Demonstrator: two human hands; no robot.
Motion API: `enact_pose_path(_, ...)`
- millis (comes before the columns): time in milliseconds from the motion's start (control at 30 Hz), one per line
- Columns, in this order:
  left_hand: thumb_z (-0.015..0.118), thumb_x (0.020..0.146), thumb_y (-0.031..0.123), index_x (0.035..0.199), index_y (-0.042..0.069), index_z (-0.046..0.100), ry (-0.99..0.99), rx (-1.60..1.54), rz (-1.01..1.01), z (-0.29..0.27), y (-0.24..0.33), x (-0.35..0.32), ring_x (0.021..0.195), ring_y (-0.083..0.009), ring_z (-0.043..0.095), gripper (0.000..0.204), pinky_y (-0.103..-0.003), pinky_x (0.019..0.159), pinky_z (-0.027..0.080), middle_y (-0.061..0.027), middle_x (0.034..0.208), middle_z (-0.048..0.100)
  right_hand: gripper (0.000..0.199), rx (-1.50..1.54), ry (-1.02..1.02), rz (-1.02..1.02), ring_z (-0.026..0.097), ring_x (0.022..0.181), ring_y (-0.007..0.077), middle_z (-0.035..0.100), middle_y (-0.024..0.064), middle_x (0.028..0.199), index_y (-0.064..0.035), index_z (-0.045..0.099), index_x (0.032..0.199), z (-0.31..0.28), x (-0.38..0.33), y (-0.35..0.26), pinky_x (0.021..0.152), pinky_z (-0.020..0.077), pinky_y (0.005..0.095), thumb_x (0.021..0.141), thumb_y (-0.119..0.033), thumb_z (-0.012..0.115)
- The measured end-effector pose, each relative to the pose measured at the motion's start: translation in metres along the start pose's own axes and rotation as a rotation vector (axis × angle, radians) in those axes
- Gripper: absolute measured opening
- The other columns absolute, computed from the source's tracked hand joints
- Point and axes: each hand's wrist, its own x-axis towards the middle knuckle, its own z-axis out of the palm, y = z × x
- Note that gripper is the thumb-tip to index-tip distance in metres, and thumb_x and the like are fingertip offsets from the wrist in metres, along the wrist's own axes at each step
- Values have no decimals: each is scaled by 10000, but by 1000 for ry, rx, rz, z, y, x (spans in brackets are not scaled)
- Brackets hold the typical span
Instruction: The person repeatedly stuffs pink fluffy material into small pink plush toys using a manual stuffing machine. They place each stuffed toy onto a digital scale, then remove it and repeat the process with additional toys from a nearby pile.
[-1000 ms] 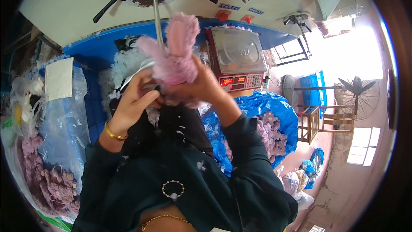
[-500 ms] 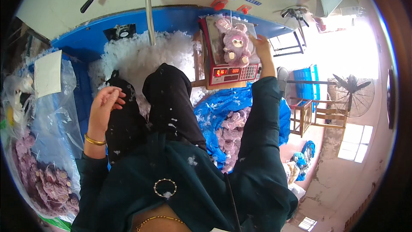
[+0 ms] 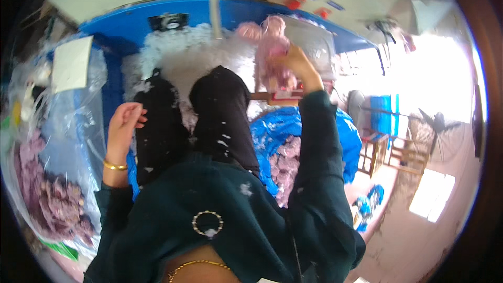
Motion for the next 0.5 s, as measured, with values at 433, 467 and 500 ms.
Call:
enact_pose_path(433, 676, 793, 253, 915, 28, 607, 841, 624, 69, -150, -85, -68, 802, -315, 613, 265, -383, 713, 495, -148, 852, 625, 626, -460, 7, -410, 574, 956, 368, 601, 211, 1019, -3, 537, 1146, 96, -146, -28, 846, 444, 439, 639, -285, 772)
enact_pose_path(467, 676, 793, 249, 908, 25, 609, 864, 585, 75, -123, -84, -59, 786, -314, 616, 260, -384, 703, 497, -150, 833, 626, 630, -495, 52, -434, 570, 969, 375, 597, 216, 1034, -2, 530, 1161, 78, -136, -29, 856, 440, 447, 649, -281, 767)
enact_pose_path(500, 677, 793, 229, 885, 18, 613, 865, 560, 101, -108, -77, -54, 741, -307, 620, 239, -384, 672, 499, -150, 781, 626, 633, -510, 112, -475, 565, 983, 383, 594, 221, 1050, -1, 523, 1177, 78, -132, -37, 867, 437, 454, 660, -277, 763)
